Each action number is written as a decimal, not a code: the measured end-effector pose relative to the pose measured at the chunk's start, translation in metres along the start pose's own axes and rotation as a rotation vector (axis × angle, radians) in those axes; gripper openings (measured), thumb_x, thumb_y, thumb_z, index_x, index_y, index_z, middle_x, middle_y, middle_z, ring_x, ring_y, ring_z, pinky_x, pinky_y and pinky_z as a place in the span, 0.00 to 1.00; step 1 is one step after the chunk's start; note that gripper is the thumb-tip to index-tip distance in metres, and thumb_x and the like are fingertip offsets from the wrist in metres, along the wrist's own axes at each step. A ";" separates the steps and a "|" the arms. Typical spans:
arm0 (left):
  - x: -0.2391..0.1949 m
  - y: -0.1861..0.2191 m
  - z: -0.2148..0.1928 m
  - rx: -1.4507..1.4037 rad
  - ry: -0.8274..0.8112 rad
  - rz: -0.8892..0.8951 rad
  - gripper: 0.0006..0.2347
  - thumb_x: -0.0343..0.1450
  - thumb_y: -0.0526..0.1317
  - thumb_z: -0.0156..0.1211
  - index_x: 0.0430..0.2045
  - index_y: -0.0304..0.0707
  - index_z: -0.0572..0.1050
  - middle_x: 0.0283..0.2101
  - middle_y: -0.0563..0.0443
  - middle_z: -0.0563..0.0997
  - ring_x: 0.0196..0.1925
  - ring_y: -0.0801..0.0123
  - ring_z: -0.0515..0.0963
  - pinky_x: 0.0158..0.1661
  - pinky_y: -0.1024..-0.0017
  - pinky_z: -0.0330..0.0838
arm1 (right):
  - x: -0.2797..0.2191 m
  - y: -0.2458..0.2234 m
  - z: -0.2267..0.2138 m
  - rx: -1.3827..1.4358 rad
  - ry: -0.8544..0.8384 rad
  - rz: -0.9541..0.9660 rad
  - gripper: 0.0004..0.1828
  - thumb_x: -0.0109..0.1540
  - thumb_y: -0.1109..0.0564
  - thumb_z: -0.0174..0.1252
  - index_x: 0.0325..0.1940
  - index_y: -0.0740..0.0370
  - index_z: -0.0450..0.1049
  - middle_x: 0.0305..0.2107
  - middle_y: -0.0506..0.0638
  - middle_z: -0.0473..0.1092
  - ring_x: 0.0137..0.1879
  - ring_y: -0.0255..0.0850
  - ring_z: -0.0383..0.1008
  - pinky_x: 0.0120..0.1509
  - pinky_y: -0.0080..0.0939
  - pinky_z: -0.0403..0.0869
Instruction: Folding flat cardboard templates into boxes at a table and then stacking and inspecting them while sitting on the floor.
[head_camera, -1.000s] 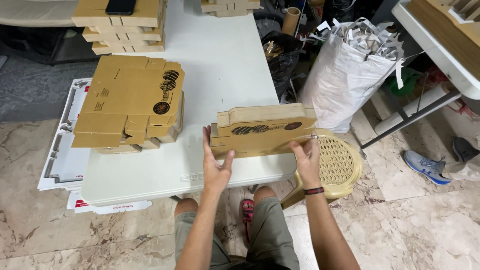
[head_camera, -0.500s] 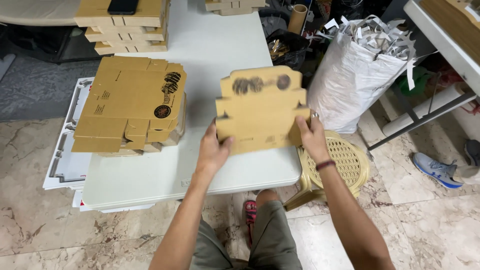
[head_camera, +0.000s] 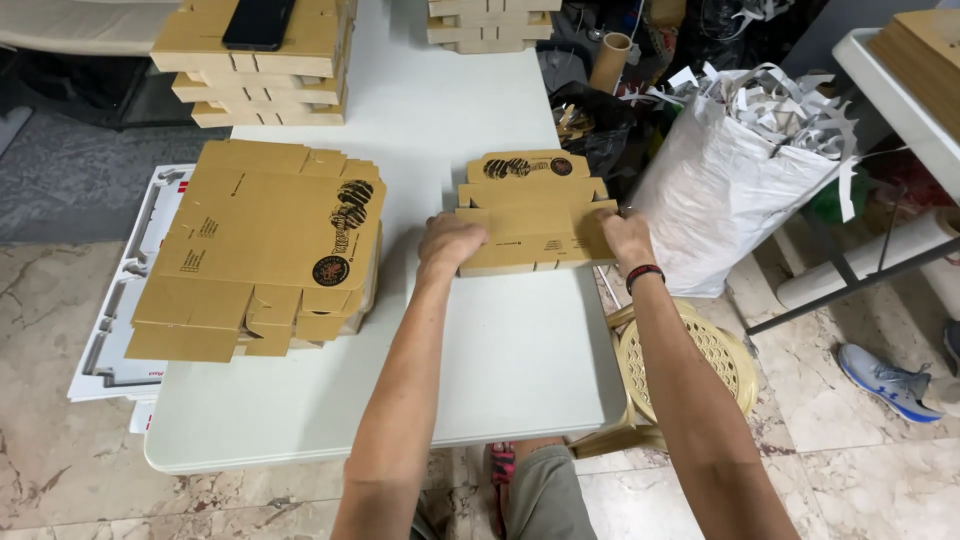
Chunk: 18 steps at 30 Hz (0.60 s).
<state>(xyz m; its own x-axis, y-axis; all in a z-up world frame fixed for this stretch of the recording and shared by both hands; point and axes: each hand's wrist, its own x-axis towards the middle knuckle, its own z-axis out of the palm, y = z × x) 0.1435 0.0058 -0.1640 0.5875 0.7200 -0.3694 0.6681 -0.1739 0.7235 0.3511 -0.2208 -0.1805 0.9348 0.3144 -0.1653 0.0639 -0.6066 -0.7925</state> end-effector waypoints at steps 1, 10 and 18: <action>-0.009 0.009 -0.003 -0.003 -0.001 -0.008 0.35 0.53 0.46 0.69 0.57 0.30 0.73 0.54 0.38 0.73 0.54 0.37 0.79 0.42 0.46 0.81 | 0.003 -0.003 0.002 -0.005 -0.006 0.002 0.35 0.59 0.37 0.58 0.61 0.64 0.73 0.53 0.62 0.73 0.65 0.56 0.69 0.70 0.55 0.66; -0.013 0.035 -0.003 0.195 0.064 -0.027 0.37 0.62 0.59 0.56 0.65 0.34 0.69 0.64 0.37 0.71 0.67 0.46 0.72 0.60 0.52 0.69 | 0.029 -0.008 0.012 0.024 -0.009 -0.069 0.32 0.58 0.44 0.56 0.57 0.72 0.76 0.53 0.66 0.73 0.66 0.57 0.68 0.67 0.56 0.66; -0.262 -0.015 -0.038 0.008 0.626 1.158 0.21 0.68 0.41 0.64 0.58 0.45 0.76 0.57 0.47 0.79 0.61 0.48 0.79 0.58 0.55 0.73 | -0.062 -0.068 -0.009 0.161 0.085 -0.742 0.13 0.75 0.53 0.56 0.52 0.66 0.79 0.37 0.67 0.74 0.43 0.54 0.75 0.47 0.53 0.72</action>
<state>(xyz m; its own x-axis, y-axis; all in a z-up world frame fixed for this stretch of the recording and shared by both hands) -0.0378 -0.1541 -0.0557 0.5094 0.3391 0.7909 -0.0724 -0.8989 0.4321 0.2920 -0.2054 -0.1115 0.6908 0.5368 0.4844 0.6401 -0.1423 -0.7550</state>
